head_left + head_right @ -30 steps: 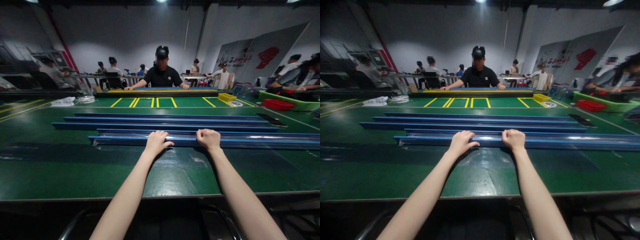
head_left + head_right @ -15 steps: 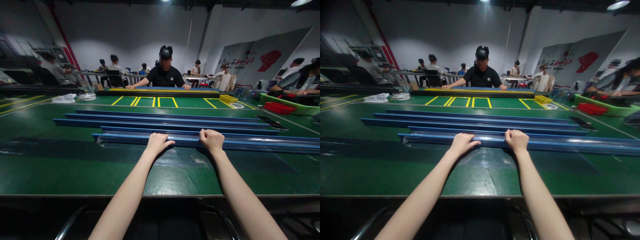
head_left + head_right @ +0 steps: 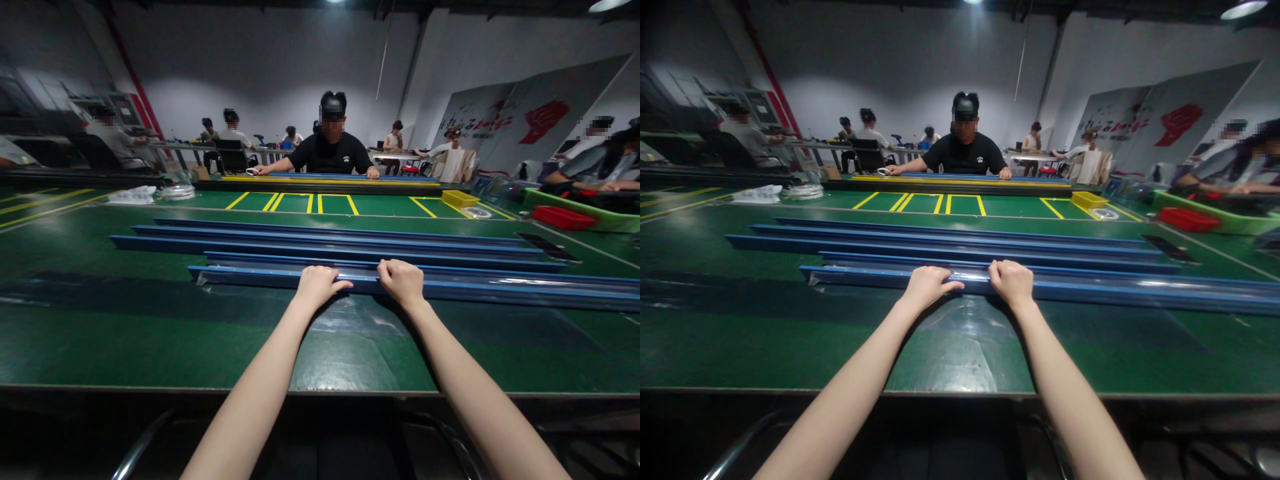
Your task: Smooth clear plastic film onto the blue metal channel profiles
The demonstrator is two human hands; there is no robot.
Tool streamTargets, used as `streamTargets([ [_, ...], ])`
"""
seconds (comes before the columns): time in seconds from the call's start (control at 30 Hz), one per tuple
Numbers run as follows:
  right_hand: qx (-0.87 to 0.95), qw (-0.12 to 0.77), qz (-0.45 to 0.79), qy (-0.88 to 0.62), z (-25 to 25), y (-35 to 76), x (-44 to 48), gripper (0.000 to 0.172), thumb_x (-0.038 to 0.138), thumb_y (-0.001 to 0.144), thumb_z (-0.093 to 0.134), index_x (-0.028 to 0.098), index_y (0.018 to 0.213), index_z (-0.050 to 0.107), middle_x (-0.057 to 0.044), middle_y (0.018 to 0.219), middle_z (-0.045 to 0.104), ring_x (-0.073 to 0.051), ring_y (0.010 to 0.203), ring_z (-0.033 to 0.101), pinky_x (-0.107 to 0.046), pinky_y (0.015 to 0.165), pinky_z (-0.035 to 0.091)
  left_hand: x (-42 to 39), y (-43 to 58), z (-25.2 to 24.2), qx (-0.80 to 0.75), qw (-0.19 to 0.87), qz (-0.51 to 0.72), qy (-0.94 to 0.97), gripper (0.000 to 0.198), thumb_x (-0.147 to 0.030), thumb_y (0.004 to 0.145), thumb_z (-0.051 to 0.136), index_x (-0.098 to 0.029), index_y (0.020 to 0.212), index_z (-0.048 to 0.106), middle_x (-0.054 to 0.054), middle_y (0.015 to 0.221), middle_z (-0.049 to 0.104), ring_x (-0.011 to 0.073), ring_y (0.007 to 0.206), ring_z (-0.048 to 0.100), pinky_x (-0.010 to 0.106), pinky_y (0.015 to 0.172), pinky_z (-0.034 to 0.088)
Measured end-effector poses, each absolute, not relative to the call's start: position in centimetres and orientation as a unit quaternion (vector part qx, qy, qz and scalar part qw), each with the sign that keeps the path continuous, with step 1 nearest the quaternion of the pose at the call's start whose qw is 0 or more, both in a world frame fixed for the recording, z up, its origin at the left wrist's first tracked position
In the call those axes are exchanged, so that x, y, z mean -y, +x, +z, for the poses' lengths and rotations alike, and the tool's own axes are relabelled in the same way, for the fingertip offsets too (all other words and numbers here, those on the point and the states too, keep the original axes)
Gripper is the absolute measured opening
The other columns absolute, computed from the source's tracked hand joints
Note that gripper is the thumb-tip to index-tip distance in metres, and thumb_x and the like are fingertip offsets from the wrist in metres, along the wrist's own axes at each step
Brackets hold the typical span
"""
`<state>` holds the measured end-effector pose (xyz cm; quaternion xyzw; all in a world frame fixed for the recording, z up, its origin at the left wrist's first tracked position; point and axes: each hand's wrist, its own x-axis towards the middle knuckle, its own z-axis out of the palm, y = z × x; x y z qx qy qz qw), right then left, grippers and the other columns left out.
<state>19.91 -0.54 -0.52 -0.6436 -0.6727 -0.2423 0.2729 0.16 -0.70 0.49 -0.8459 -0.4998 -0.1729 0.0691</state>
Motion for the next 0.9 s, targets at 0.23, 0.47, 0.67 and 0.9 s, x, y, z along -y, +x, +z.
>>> streamTargets([
  [0.23, 0.668, 0.253, -0.217, -0.665, -0.18, 19.89, 0.62, 0.043, 0.034, 0.08, 0.033, 0.016, 0.053, 0.06, -0.006, 0.058, 0.063, -0.011, 0.051, 0.05, -0.024, 0.048, 0.018, 0.76, 0.38, 0.48, 0.501, 0.068, -0.169, -0.846, 0.051, -0.061, 0.076, 0.035, -0.019, 0.073, 0.063, 0.006, 0.074, 0.065, 0.0193, 0.072, 0.059, 0.026, 0.061, 0.038],
  [0.47, 0.68, 0.255, -0.204, -0.657, -0.06, 20.12, 0.76, 0.041, 0.033, 0.081, 0.033, 0.016, 0.053, 0.058, -0.005, 0.059, 0.062, -0.011, 0.053, 0.051, -0.023, 0.049, 0.019, 0.92, 0.51, 0.39, 0.487, 0.087, -0.169, -0.853, 0.048, -0.058, 0.078, 0.035, -0.018, 0.077, 0.061, 0.005, 0.081, 0.062, 0.0187, 0.076, 0.058, 0.026, 0.063, 0.038],
  [0.67, 0.709, 0.255, -0.199, -0.627, 0.01, 20.49, 0.89, 0.041, 0.033, 0.081, 0.033, 0.016, 0.051, 0.055, -0.004, 0.056, 0.059, -0.011, 0.053, 0.049, -0.023, 0.048, 0.019, 0.89, 0.46, 0.36, 0.48, 0.086, -0.173, -0.855, 0.048, -0.057, 0.078, 0.035, -0.017, 0.078, 0.061, 0.005, 0.082, 0.061, 0.0182, 0.078, 0.057, 0.027, 0.065, 0.038],
  [0.9, 0.718, 0.264, -0.203, -0.611, -0.08, 20.65, 0.86, 0.042, 0.032, 0.082, 0.032, 0.016, 0.05, 0.054, -0.003, 0.054, 0.057, -0.01, 0.051, 0.047, -0.024, 0.049, 0.019, 0.87, 0.42, 0.2, 0.478, 0.09, -0.175, -0.856, 0.047, -0.057, 0.079, 0.034, -0.018, 0.079, 0.061, 0.005, 0.083, 0.061, 0.0177, 0.079, 0.056, 0.027, 0.065, 0.037],
])
